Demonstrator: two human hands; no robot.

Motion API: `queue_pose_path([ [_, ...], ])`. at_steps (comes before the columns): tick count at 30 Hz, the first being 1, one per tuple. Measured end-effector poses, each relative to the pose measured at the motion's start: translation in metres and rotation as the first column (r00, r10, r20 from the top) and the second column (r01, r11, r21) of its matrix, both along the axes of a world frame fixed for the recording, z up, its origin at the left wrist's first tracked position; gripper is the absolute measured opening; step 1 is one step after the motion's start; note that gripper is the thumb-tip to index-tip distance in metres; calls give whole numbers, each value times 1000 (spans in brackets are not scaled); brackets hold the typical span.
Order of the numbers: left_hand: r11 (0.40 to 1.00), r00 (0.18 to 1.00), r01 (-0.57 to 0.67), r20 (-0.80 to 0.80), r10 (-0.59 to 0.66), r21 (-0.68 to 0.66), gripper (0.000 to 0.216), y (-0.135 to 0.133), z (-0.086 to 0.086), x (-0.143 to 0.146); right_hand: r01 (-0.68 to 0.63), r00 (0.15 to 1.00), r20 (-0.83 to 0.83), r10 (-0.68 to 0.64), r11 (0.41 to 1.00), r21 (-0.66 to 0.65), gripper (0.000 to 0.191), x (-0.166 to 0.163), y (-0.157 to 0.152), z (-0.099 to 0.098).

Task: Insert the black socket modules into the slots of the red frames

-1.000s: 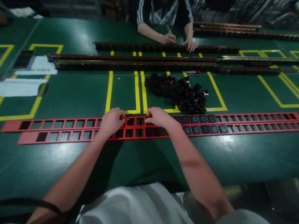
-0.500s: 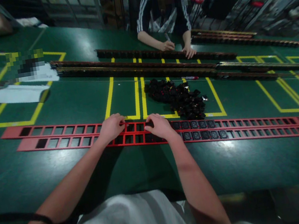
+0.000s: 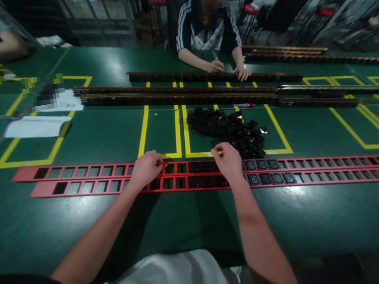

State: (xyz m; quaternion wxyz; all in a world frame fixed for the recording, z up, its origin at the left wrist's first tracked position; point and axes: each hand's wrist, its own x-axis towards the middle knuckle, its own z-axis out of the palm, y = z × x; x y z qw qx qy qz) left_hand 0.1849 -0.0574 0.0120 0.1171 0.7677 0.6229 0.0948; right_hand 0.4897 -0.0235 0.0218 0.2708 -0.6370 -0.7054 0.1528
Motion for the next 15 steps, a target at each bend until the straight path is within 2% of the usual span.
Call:
queue_pose_path([
  [2, 1000, 1000, 6, -3, -6, 3, 6, 0, 0, 0, 176, 982, 55, -179, 983, 54, 13, 23, 2, 0],
  [4, 1000, 1000, 8, 0, -8, 3, 7, 0, 0, 0, 242, 963, 104, -248, 968, 64, 16, 41, 4, -1],
  [8, 1000, 1000, 7, 10, -7, -2, 7, 0, 0, 1, 202, 961, 177, -213, 976, 77, 24, 47, 9, -4],
  [12, 1000, 1000, 10, 20, -10, 0, 7, 0, 2, 1, 178, 940, 267, -211, 974, 143, 40, 30, 20, -10],
  [15, 1000, 1000, 1, 12, -1, -12, 6, 0, 3, 2, 218, 916, 316, -247, 968, 126, 46, 20, 26, -16],
])
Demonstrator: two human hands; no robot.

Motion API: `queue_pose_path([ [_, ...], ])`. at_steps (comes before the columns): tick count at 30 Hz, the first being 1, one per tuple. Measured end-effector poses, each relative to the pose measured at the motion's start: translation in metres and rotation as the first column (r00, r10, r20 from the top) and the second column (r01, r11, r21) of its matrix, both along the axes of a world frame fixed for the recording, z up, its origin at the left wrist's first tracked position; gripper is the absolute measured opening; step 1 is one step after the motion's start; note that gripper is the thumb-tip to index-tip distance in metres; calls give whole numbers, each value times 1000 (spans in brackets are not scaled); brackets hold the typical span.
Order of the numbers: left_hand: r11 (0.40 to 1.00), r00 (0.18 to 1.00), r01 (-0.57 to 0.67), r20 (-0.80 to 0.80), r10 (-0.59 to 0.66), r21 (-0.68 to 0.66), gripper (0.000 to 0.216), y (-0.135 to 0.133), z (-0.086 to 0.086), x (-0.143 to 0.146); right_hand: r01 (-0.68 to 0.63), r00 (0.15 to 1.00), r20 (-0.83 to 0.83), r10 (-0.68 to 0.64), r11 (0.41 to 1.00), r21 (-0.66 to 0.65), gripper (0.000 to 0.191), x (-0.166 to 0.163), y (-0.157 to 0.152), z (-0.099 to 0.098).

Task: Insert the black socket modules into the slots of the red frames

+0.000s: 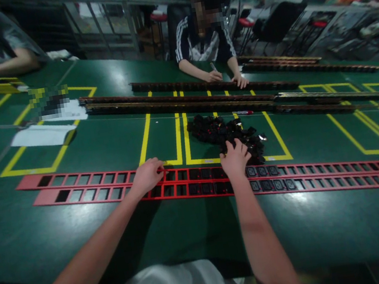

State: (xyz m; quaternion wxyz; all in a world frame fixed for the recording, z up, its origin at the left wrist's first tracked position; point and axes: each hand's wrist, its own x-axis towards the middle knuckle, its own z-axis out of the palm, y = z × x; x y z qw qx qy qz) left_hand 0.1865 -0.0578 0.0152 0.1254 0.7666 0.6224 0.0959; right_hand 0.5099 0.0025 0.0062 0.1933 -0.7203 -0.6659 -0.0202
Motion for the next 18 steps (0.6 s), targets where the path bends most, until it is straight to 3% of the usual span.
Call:
queue_pose_path([
  [4, 1000, 1000, -3, 1, 3, -4, 9, 0, 0, 0, -15, 1000, -8, 15, 1000, 5, 34, -1, 1, -6],
  [13, 1000, 999, 0, -36, 0, 3, 8, 0, -3, -1, -357, 931, -83, 356, 934, 3, 9, 1, -5, -4],
  [15, 1000, 999, -4, -35, 3, -13, 7, 0, -2, 0, -413, 904, -134, 406, 910, -28, 15, 2, -4, -5],
  [18, 1000, 1000, -3, -21, 2, -21, 7, 0, -1, 0, -529, 838, -211, 503, 843, -95, 42, 2, 3, -7],
])
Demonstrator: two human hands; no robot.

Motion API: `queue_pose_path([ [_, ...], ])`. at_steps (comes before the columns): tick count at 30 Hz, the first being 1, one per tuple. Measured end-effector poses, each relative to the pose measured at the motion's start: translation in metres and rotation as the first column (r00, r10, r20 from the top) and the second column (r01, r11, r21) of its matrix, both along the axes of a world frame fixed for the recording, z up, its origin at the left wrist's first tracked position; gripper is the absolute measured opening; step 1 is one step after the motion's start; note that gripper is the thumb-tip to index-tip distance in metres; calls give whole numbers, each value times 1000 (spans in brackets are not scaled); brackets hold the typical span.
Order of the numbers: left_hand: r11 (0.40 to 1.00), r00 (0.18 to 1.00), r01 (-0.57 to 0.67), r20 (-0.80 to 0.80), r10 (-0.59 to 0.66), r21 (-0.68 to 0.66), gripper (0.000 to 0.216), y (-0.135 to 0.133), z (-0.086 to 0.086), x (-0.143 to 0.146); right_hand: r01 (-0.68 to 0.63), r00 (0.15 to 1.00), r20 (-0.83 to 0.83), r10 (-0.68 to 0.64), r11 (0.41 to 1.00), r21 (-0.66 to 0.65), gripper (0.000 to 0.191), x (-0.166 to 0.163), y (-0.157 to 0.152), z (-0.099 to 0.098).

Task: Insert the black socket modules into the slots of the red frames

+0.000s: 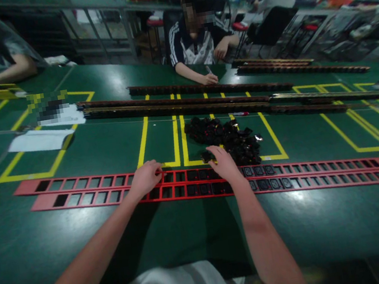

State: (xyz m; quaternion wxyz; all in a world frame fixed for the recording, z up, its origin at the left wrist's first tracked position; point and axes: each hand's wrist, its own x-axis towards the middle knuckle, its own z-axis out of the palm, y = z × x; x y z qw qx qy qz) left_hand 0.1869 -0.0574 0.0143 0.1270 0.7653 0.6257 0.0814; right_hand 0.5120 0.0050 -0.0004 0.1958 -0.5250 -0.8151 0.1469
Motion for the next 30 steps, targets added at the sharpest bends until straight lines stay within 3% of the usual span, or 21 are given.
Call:
queue_pose_path([
  [3, 1000, 1000, -2, 13, 2, 13, 7, 0, 0, 0, -77, 997, -8, 77, 994, -75, 47, -3, 6, 0],
  [6, 1000, 1000, -3, 21, 3, 23, 6, -1, 0, -1, -22, 1000, -23, 20, 992, -120, 40, -11, 6, 4],
  [10, 999, 1000, 4, 27, -5, 37, 4, -1, 0, -1, 49, 986, -158, -57, 997, -56, 36, -31, -9, 20],
  [14, 1000, 999, 2, 32, -3, 19, 6, -1, 1, 0, -59, 965, -256, 52, 998, -19, 38, -62, -32, 33],
  [19, 1000, 999, -11, 33, 11, 24, 8, -2, 1, 0, -130, 945, -306, 118, 991, -20, 44, -86, -45, 25],
  [25, 999, 1000, -2, 5, 2, 42, 8, -1, -1, 0, -163, 932, -325, 163, 986, 26, 38, -85, -43, 14],
  [30, 999, 1000, -11, 11, 11, 43, 8, -1, -3, 0, -212, 925, -311, 218, 976, 52, 49, -85, -45, 11],
])
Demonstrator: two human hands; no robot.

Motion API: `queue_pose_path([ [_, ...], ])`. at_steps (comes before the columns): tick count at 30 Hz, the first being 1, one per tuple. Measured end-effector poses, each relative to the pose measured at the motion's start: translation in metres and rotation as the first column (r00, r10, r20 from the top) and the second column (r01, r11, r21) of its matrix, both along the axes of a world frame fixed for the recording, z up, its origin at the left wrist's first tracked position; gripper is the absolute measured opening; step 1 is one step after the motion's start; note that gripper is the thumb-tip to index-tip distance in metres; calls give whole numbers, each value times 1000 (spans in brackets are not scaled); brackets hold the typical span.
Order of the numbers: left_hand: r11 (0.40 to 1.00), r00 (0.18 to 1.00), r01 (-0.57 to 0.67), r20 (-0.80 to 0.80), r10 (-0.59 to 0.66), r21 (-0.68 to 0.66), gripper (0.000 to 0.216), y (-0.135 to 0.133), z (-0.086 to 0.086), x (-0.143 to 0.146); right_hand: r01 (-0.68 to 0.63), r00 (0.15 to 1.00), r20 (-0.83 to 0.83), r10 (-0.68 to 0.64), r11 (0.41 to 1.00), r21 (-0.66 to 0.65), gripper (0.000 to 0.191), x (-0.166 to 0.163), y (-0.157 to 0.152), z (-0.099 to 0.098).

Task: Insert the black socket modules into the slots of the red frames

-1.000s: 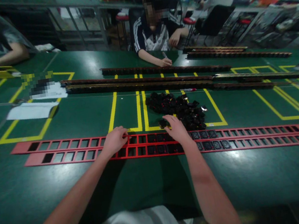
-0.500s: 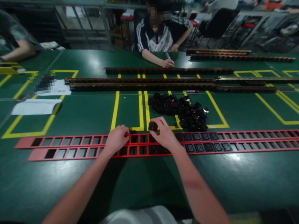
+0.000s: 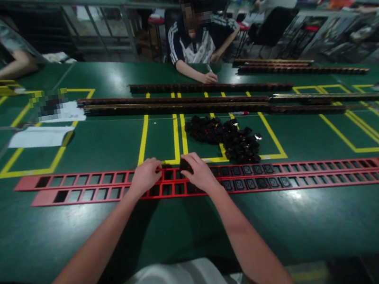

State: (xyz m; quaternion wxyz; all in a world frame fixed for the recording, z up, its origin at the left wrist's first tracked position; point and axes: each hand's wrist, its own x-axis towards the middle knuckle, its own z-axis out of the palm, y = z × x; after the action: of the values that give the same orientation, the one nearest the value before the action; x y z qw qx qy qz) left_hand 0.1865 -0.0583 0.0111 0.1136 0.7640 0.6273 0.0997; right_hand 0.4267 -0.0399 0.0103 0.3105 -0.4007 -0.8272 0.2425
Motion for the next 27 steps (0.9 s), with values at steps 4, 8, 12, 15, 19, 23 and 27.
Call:
queue_pose_path([
  [4, 1000, 1000, 4, -6, -4, 9, 6, 0, 0, 0, 68, 997, -30, -66, 995, 68, 51, 2, 0, -3],
  [8, 1000, 1000, 20, -20, -20, 16, 8, 0, 0, 0, 105, 992, -80, -97, 989, 100, 39, 4, 1, -3],
  [12, 999, 1000, 27, -3, -27, 23, 8, 0, -1, -1, 97, 991, -103, -85, 989, 114, 24, 3, 1, -2],
  [15, 999, 1000, 25, -2, -25, 23, 8, 0, -1, -1, 86, 993, -92, -75, 989, 119, 7, 1, 2, -1],
  [19, 1000, 1000, 21, -6, -21, 20, 8, 0, -2, -1, 110, 990, -109, -95, 984, 142, 13, 1, 4, -1],
  [23, 1000, 1000, 22, -2, -22, 18, 8, 1, -4, -1, 168, 978, -150, -148, 977, 130, 46, 2, 4, -3],
  [27, 1000, 1000, 19, -1, -19, 20, 6, 2, -5, -1, 140, 987, -94, -133, 987, 74, 44, 3, 4, -4],
])
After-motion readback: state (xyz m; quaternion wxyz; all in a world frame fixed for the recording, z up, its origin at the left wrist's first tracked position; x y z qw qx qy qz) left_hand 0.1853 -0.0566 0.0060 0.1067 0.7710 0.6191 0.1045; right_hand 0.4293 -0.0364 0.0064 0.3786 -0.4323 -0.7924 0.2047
